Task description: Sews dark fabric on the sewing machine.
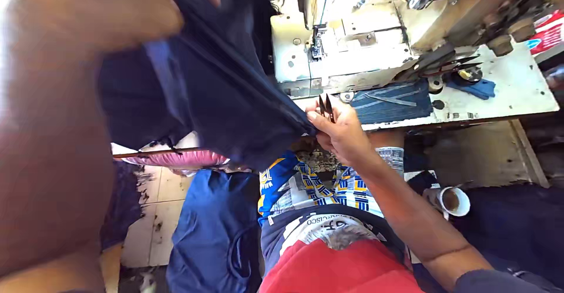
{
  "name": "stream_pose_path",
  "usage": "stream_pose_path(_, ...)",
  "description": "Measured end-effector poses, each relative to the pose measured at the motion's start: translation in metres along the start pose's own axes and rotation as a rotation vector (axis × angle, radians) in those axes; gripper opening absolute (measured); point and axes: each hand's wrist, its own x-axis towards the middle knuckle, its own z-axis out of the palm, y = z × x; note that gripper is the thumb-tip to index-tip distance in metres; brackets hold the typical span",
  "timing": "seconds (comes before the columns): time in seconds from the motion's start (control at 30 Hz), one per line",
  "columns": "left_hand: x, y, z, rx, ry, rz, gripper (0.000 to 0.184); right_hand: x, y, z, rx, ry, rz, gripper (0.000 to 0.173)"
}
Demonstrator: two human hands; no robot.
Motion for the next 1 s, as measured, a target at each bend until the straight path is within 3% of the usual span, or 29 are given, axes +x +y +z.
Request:
stream_pose_path(0.07, 0.013, 0.057, 0.012, -0.197, -0.257, 0.078, 0.035, 0.003, 0.037, -0.020, -0.056, 0.113, 0.120, 0.019)
stream_pose_path(0.13, 0.017, 0.090, 0.022, -0.342, -0.408, 0.052, 0.032, 0.008, 0.049, -0.026, -0.113, 0.151, 0.140, 0.016)
stream_pose_path(0.2, 0.018, 0.096, 0.031, -0.519, -0.460, 0.051, 0.022, 0.010, 0.048, -0.024, -0.329, 0.145, 0.050, 0.014)
stream_pose_path(0.33, 0.020, 0.105, 0.022, -0.610, -0.420, 0.057, 0.018, 0.015, 0.028, -0.001, -0.803, 0.303, -0.308, 0.023)
stream_pose_path(0.4, 0.020, 0.109, 0.021, -0.577, -0.364, 0.060, 0.015, 0.018, 0.017, 0.016, -0.840, 0.332, -0.494, 0.031)
stream_pose_path(0.5, 0.021, 0.116, 0.024, -0.515, -0.304, 0.033, 0.010, 0.026, 0.018, 0.032, -0.883, 0.231, -0.584, 0.037)
stream_pose_path(0.6, 0.020, 0.116, 0.027, -0.417, -0.241, -0.033, 0.007, 0.032, 0.028, 0.023, -0.625, 0.133, -0.479, 0.015)
stream_pose_path(0.73, 0.010, 0.109, 0.036, -0.351, -0.223, -0.158, 0.007, 0.026, 0.030, -0.003, -0.122, 0.084, -0.169, 0.017)
stream_pose_path(1.0, 0.005, 0.112, 0.063, -0.412, -0.139, -0.335, 0.018, 0.023, 0.031, -0.023, 0.000, 0.092, -0.017, 0.017)
